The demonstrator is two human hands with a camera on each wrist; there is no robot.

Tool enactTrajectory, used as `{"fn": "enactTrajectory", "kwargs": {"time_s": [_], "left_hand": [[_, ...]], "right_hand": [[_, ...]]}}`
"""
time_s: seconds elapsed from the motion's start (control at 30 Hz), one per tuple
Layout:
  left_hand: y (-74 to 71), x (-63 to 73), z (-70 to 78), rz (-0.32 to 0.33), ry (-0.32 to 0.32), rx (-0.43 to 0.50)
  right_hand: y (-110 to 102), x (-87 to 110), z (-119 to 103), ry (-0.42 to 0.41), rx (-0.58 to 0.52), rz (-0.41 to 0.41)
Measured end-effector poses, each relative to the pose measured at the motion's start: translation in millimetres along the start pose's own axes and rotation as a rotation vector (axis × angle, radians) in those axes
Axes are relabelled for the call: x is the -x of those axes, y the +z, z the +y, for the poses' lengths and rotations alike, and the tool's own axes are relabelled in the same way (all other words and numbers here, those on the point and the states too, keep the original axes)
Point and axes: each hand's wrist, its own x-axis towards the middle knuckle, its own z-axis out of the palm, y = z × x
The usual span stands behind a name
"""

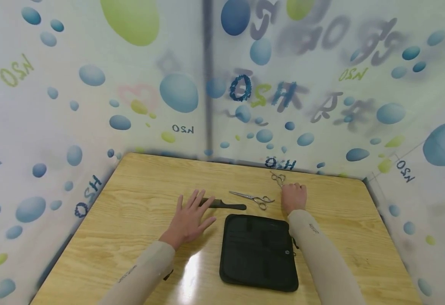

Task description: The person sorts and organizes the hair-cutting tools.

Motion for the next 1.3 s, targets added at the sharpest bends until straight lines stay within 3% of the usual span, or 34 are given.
{"fn": "enactTrajectory", "kwargs": {"time_s": [0.27, 1.03, 1.3], "left_hand": [[-0.5, 1.9, 0.7, 0.017, 0.018, 0.004], [-4.8, 1.4, 7.2, 0.027, 0.039, -0.016], [-8.1, -4.6, 10.0, 0.050, 0.061, -0.027]], "right_hand": [[4, -0.2, 1, -0.015, 0.025, 0.015], [1, 1.9, 11, -0.001, 0.056, -0.050], [-4, 5.7, 10, -0.043, -0.045, 0.042]]}}
